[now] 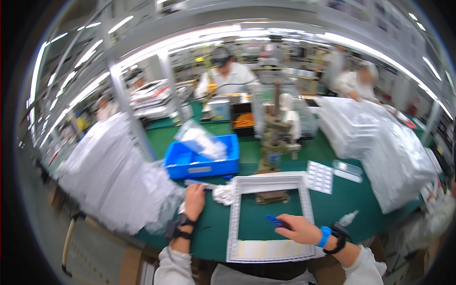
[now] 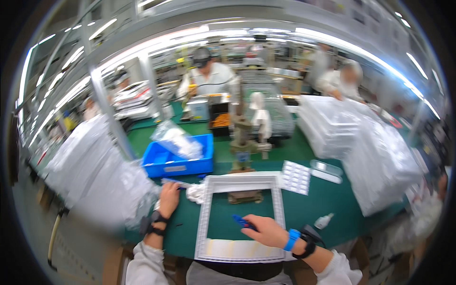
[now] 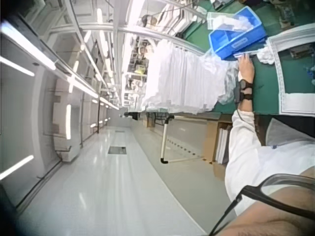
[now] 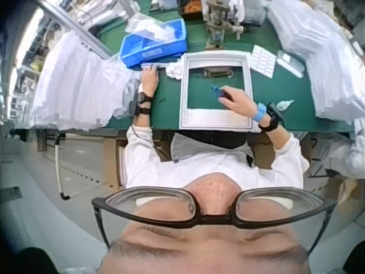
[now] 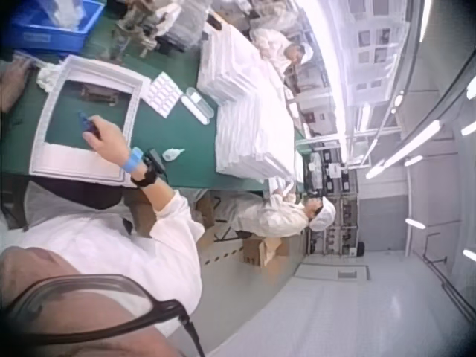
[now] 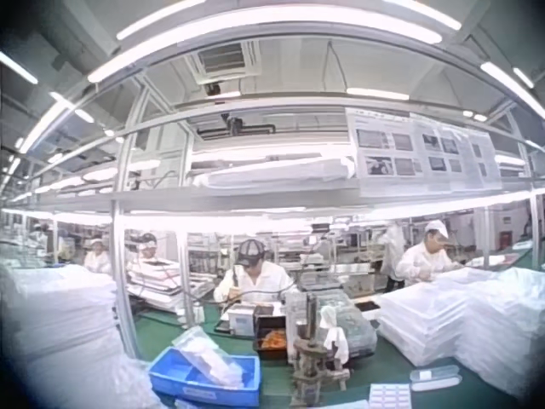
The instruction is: Assembling and inspecting white plastic frame components at an industrial workbench.
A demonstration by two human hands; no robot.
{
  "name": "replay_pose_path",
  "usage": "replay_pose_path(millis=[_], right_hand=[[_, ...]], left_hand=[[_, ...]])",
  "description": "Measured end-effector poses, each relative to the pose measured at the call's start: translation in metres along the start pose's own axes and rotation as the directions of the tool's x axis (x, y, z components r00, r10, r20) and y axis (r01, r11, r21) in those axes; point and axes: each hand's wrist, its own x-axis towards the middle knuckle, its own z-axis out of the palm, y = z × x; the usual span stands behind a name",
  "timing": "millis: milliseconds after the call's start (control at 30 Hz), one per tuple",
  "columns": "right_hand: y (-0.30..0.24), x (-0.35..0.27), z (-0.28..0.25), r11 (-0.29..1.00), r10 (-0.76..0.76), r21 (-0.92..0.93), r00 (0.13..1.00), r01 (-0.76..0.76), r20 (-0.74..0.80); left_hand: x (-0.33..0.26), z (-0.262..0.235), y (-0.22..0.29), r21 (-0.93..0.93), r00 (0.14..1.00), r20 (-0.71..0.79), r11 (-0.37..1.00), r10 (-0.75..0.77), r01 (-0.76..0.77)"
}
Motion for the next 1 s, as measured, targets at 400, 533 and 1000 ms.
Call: replay_pose_path(millis=[400,533,1000], right_hand=[[-0.013,0.0,-0.006,0.976,0.186,0.117,0.982,-0.182,-0.023],[-0.009,-0.002,0.001,0.975,0.172,0.148,0.985,-0.167,-0.023],[-0.039,0.012,-0.01,0.994,-0.096,-0.059,0.994,0.093,-0.053]], left_hand=[[-0.004,0.006,-0.034,-0.202,0.998,0.049,0.978,-0.036,0.045],[-0.006,0.014,-0.036,-0.227,0.996,0.068,0.972,-0.048,0.063],[0.011,-0.1,0.082,-0.488,0.999,-0.026,0.871,0.044,-0.051]])
